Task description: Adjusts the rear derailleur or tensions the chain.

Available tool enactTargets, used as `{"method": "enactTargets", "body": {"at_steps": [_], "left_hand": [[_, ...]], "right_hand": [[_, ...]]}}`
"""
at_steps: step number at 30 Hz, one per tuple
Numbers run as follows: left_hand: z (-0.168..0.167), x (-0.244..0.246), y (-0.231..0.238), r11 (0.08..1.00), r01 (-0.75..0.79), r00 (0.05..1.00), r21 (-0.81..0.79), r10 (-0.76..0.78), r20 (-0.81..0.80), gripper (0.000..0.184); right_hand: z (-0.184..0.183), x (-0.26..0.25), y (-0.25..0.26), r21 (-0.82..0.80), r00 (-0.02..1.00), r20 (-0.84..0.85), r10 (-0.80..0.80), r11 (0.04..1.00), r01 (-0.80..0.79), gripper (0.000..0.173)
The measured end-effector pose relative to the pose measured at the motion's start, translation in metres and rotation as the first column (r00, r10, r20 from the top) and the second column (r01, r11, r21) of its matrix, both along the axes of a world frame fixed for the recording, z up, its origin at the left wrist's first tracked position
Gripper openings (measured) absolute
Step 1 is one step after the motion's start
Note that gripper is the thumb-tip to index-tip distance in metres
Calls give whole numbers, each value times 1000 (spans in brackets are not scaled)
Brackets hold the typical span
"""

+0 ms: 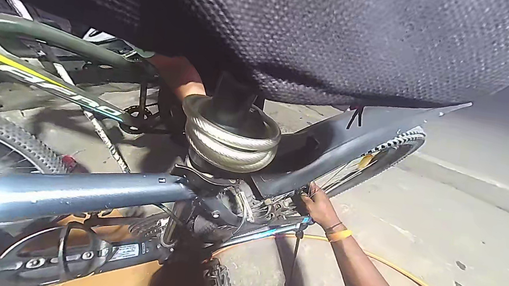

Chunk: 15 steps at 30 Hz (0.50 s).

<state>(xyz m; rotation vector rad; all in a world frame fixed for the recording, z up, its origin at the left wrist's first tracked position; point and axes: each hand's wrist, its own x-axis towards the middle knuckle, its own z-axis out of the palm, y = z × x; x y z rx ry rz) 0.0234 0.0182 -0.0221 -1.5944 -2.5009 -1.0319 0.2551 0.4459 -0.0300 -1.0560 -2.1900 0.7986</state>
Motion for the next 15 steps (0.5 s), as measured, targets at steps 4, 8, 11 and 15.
{"method": "enactTargets", "body": {"at_steps": [4, 8, 11, 15], "left_hand": [[13, -24, 3, 987, -135, 976, -91, 116, -186, 33], [76, 0, 17, 845, -285, 957, -452, 275, -89, 44], [131, 17, 44, 652, -194, 942, -733, 332, 46, 55], [132, 6, 45, 577, -135, 959, -806, 280, 40, 56]], "right_hand": [[0, 2, -3, 30, 1000, 8, -21, 999, 20, 55], [3, -3, -17, 1, 999, -41, 15, 1000, -15, 55], [2, -2, -15, 14, 992, -116, 43, 999, -41, 63], [-5, -1, -11, 12, 987, -153, 54, 999, -53, 65]]}}
